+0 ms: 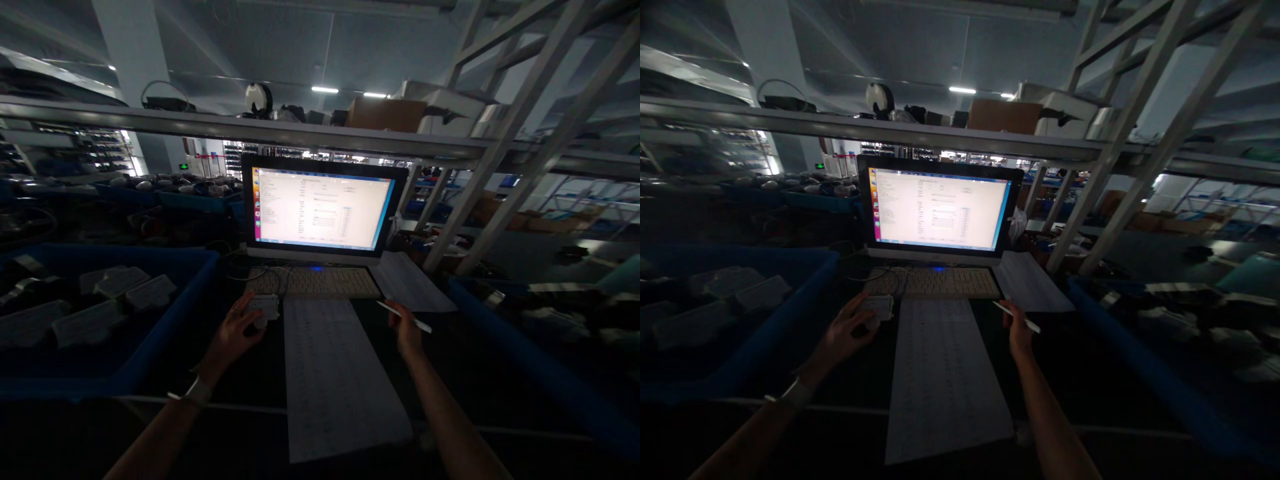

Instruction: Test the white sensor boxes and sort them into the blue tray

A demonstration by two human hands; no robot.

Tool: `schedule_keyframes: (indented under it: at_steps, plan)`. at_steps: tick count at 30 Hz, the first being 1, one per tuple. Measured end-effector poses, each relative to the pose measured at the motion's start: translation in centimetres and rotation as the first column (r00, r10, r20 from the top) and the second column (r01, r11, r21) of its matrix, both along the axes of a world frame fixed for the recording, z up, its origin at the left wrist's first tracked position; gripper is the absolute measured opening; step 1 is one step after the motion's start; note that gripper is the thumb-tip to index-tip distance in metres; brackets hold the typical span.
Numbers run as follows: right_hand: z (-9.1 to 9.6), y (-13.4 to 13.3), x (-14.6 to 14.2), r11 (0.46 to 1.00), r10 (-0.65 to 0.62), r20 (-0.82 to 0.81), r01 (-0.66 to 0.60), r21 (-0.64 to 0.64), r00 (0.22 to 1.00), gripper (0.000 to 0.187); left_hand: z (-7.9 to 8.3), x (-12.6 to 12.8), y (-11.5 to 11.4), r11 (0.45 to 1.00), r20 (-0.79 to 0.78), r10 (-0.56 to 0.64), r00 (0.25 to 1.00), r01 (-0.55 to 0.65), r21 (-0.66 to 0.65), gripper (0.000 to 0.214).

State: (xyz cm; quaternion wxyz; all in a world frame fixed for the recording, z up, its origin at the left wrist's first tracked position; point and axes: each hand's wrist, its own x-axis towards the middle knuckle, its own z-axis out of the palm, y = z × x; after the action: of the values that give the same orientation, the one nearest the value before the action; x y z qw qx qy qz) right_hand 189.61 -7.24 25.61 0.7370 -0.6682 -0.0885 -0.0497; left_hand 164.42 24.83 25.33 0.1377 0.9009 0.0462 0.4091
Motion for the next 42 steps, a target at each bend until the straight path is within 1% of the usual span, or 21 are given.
schedule_keyframes:
  at_steps: [3, 5, 9, 12, 13, 17, 18, 20, 22, 25, 27, 30, 34, 36, 39, 42]
  plan:
    - [-0.3, -0.4, -0.2, 0.993, 0.006, -0.046, -0.001, 0.114, 0.999, 0.03, 0.0, 0.0, 0.0, 1.0, 0.019, -0.005, 1.0, 0.005, -0.018, 0.022]
    - [-0.3, -0.7, -0.1, 0.981, 0.021, -0.078, -0.005, 0.195, 0.997, 0.03, 0.1, -0.1, -0.1, 1.0, 0.015, 0.003, 1.0, -0.002, -0.027, 0.022]
    - [-0.2, -1.5, 0.4, 0.946, 0.08, -0.143, -0.031, 0.322, 0.986, 0.037, 0.0, -0.1, -0.3, 1.0, 0.014, 0.007, 1.0, -0.007, -0.01, 0.024]
    - [0.1, -2.0, 0.5, 0.925, 0.119, -0.183, -0.041, 0.379, 0.976, 0.031, 0.0, -0.2, -0.4, 1.0, 0.042, -0.009, 0.999, 0.008, 0.012, 0.023]
    - [0.2, -2.2, 0.5, 0.914, 0.138, -0.203, -0.046, 0.404, 0.97, 0.028, 0.0, -0.2, -0.4, 1.0, 0.045, -0.011, 0.999, 0.01, 0.015, 0.023]
    - [0.7, -2.3, -0.1, 0.856, 0.221, -0.324, -0.024, 0.517, 0.92, 0.026, 0.1, -0.2, -0.5, 1.0, 0.015, 0.004, 1.0, -0.004, 0.014, 0.022]
    - [0.8, -2.3, -0.2, 0.851, 0.23, -0.347, -0.016, 0.524, 0.909, 0.024, 0.1, -0.2, -0.6, 1.0, 0.013, 0.004, 1.0, -0.005, 0.019, 0.022]
    - [0.9, -2.2, -0.4, 0.857, 0.237, -0.343, -0.03, 0.514, 0.909, 0.023, 0.1, -0.2, -0.5, 0.999, 0.027, 0.0, 1.0, -0.002, 0.042, 0.023]
    - [1.1, -2.1, -0.6, 0.852, 0.259, -0.295, -0.073, 0.519, 0.92, 0.032, 0.1, -0.2, -0.5, 0.997, 0.055, -0.006, 0.998, 0.002, 0.074, 0.024]
    - [1.5, -2.0, -0.9, 0.82, 0.298, -0.249, -0.114, 0.56, 0.922, 0.049, 0.0, -0.1, -0.4, 0.993, 0.084, -0.009, 0.996, -0.001, 0.118, 0.025]
    - [1.7, -2.1, -1.1, 0.801, 0.328, -0.253, -0.126, 0.585, 0.91, 0.053, -0.1, -0.1, -0.4, 0.991, 0.104, -0.011, 0.995, -0.003, 0.134, 0.027]
    - [1.8, -2.1, -1.3, 0.794, 0.364, -0.268, -0.147, 0.59, 0.892, 0.058, -0.1, -0.1, -0.4, 0.991, 0.113, -0.015, 0.993, -0.001, 0.135, 0.029]
    - [2.1, -1.8, -1.7, 0.782, 0.403, -0.223, -0.207, 0.588, 0.888, 0.066, -0.1, -0.1, -0.4, 0.991, 0.102, -0.014, 0.995, 0.0, 0.132, 0.03]
    - [2.2, -1.6, -1.9, 0.782, 0.401, -0.208, -0.215, 0.585, 0.892, 0.067, -0.2, -0.1, -0.4, 0.991, 0.113, -0.017, 0.993, 0.002, 0.134, 0.029]
    - [2.4, -1.4, -2.2, 0.797, 0.387, -0.227, -0.2, 0.57, 0.894, 0.07, -0.2, 0.0, -0.4, 0.991, 0.132, -0.023, 0.991, 0.005, 0.13, 0.029]
    - [2.4, -1.4, -2.2, 0.794, 0.408, -0.214, -0.229, 0.563, 0.888, 0.071, -0.1, -0.1, -0.5, 0.991, 0.123, -0.02, 0.992, 0.003, 0.132, 0.031]
